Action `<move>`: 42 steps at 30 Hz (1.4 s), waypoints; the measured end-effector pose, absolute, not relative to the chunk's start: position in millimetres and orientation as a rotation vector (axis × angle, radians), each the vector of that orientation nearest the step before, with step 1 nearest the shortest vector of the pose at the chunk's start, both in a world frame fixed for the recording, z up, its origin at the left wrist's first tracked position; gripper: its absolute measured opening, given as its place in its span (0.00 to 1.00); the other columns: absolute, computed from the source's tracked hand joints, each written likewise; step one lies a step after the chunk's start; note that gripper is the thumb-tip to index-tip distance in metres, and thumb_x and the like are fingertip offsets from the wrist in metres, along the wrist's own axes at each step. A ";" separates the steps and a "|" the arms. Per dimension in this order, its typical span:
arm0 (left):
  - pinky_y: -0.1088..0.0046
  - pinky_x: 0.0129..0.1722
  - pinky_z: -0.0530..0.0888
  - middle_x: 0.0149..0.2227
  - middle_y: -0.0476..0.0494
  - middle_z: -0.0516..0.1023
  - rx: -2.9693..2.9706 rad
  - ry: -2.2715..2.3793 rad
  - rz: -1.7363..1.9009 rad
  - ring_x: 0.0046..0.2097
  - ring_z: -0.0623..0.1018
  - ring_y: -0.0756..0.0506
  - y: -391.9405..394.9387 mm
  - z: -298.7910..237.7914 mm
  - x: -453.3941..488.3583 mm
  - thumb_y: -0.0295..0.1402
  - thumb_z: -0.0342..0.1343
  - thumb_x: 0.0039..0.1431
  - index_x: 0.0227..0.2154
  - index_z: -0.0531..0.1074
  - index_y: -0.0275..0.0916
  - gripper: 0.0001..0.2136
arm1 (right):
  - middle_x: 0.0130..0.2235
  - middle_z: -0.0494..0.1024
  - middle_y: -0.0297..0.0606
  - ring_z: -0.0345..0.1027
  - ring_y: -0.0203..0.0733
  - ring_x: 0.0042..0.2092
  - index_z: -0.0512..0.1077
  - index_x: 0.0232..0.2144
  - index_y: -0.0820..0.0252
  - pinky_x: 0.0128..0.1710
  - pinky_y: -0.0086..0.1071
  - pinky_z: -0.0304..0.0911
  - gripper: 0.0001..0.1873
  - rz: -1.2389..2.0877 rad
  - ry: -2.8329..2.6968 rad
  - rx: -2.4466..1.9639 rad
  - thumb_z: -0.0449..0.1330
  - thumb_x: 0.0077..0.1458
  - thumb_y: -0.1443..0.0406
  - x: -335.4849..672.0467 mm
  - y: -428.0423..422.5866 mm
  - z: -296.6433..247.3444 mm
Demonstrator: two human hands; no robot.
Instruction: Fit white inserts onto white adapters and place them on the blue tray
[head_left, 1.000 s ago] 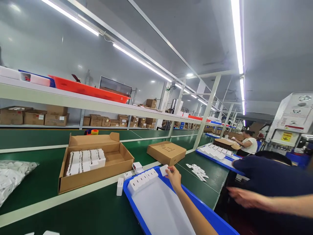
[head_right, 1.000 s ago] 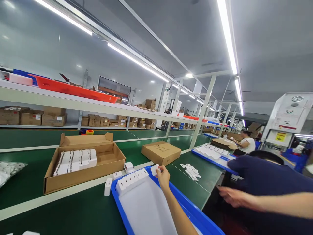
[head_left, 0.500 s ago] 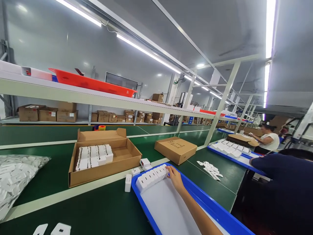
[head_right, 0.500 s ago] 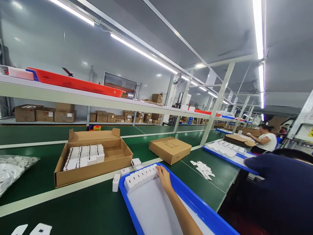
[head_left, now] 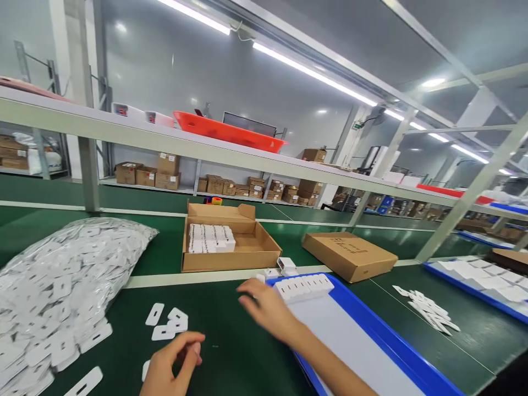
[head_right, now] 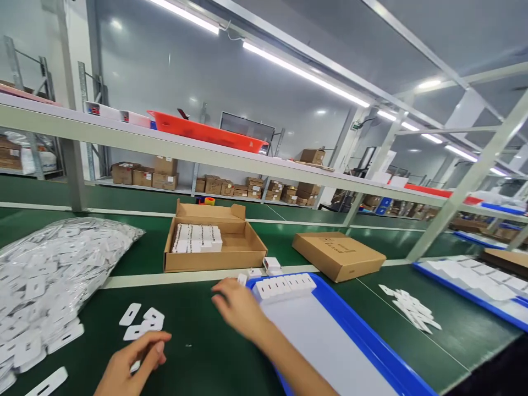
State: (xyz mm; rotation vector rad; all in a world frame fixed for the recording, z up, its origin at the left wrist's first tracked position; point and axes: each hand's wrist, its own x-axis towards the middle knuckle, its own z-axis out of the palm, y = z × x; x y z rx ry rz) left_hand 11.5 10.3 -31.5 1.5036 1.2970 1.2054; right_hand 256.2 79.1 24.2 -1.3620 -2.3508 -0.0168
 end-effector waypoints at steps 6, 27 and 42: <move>0.66 0.38 0.74 0.31 0.43 0.80 1.440 1.553 1.282 0.36 0.79 0.39 41.3 -24.0 -37.3 0.51 0.46 0.51 0.36 0.75 0.41 0.22 | 0.48 0.76 0.49 0.70 0.52 0.46 0.69 0.50 0.68 0.40 0.40 0.72 0.19 -0.156 -2.849 -1.088 0.61 0.57 0.67 117.9 77.4 -27.7; 0.72 0.33 0.71 0.36 0.45 0.77 1.787 1.369 1.043 0.35 0.76 0.44 18.2 -21.8 -10.1 0.45 0.39 0.61 0.34 0.73 0.44 0.18 | 0.43 0.75 0.40 0.71 0.42 0.43 0.70 0.45 0.64 0.46 0.41 0.67 0.10 -0.111 -2.274 -2.144 0.57 0.63 0.65 284.2 102.3 55.7; 0.57 0.56 0.69 0.60 0.38 0.67 1.713 1.295 1.158 0.60 0.68 0.37 20.8 -37.1 3.5 0.39 0.51 0.54 0.58 0.63 0.43 0.27 | 0.37 0.73 0.37 0.65 0.37 0.34 0.72 0.39 0.61 0.40 0.36 0.65 0.19 1.049 -2.105 -1.483 0.62 0.52 0.53 209.8 84.5 45.4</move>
